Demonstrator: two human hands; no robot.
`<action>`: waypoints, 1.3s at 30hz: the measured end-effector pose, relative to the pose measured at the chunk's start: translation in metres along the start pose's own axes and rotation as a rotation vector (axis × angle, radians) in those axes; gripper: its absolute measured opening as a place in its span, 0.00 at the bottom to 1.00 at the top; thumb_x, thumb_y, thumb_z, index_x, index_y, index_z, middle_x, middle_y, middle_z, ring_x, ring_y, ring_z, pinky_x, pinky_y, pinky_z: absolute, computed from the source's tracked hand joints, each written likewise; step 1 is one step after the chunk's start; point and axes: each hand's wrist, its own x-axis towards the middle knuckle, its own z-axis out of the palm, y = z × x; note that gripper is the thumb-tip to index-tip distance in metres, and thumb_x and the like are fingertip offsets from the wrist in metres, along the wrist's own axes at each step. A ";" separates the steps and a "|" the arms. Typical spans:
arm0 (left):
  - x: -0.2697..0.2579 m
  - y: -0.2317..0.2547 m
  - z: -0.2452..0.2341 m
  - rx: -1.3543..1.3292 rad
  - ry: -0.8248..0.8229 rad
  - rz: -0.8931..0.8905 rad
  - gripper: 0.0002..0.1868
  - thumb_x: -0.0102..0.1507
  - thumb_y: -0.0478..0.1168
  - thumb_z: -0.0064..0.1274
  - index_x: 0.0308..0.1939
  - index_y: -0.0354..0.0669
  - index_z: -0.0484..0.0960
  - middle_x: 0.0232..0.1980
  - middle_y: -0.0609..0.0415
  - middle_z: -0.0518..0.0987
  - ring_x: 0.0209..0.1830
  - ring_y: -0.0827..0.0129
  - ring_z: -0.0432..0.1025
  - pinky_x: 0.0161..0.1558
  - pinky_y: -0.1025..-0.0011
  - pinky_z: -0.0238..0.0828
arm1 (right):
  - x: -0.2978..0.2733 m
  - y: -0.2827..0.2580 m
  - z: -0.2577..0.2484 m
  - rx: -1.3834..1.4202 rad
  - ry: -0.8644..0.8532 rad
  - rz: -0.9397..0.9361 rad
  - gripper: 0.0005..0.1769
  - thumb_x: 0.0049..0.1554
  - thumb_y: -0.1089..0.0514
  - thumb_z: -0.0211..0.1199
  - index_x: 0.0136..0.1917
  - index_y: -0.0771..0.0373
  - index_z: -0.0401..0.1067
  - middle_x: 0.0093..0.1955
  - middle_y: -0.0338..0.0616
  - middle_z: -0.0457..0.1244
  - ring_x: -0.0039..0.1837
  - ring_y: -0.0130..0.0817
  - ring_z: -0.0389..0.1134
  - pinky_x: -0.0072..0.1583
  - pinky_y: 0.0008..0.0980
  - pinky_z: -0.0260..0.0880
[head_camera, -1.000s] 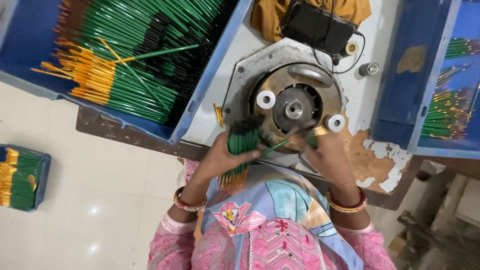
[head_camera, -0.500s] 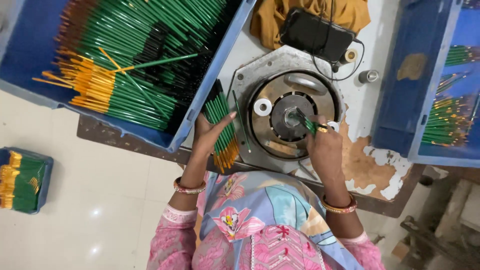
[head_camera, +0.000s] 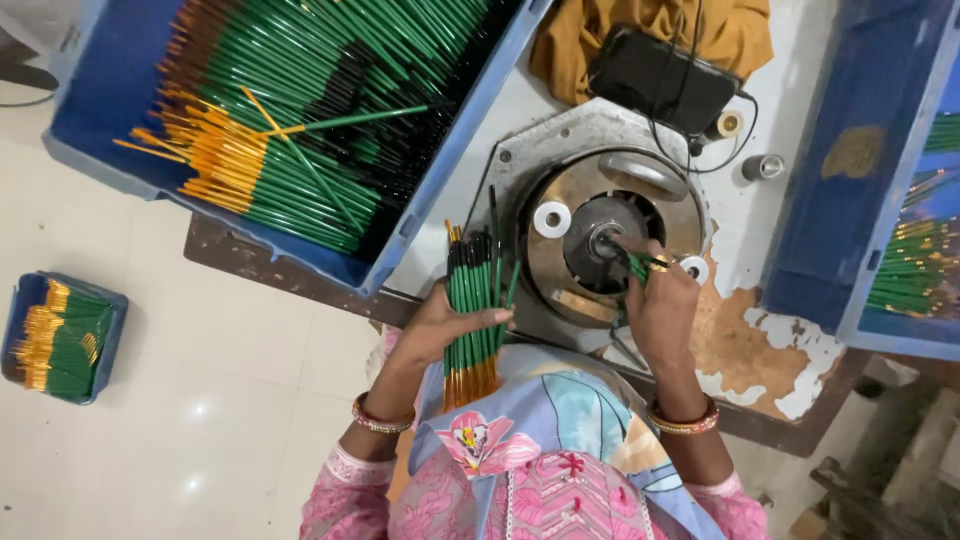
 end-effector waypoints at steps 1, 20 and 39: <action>-0.001 -0.002 -0.001 0.007 -0.047 -0.010 0.16 0.59 0.35 0.67 0.48 0.35 0.82 0.41 0.52 0.84 0.40 0.70 0.81 0.43 0.70 0.80 | -0.002 0.011 0.005 0.010 0.020 -0.007 0.21 0.53 0.74 0.60 0.60 0.68 0.72 0.48 0.60 0.68 0.49 0.58 0.69 0.49 0.48 0.68; -0.003 -0.014 -0.009 0.176 -0.009 -0.064 0.14 0.62 0.37 0.64 0.48 0.33 0.83 0.43 0.49 0.86 0.36 0.71 0.81 0.39 0.71 0.81 | -0.015 -0.006 -0.076 0.474 0.253 0.444 0.13 0.74 0.59 0.62 0.50 0.70 0.76 0.33 0.39 0.62 0.34 0.21 0.59 0.37 0.23 0.55; 0.008 -0.032 -0.007 -0.313 0.183 -0.065 0.17 0.61 0.35 0.63 0.52 0.38 0.77 0.43 0.52 0.83 0.38 0.64 0.81 0.37 0.67 0.81 | 0.009 0.002 0.001 -0.075 -0.094 -0.017 0.22 0.51 0.71 0.65 0.60 0.68 0.69 0.45 0.62 0.65 0.48 0.62 0.67 0.48 0.51 0.66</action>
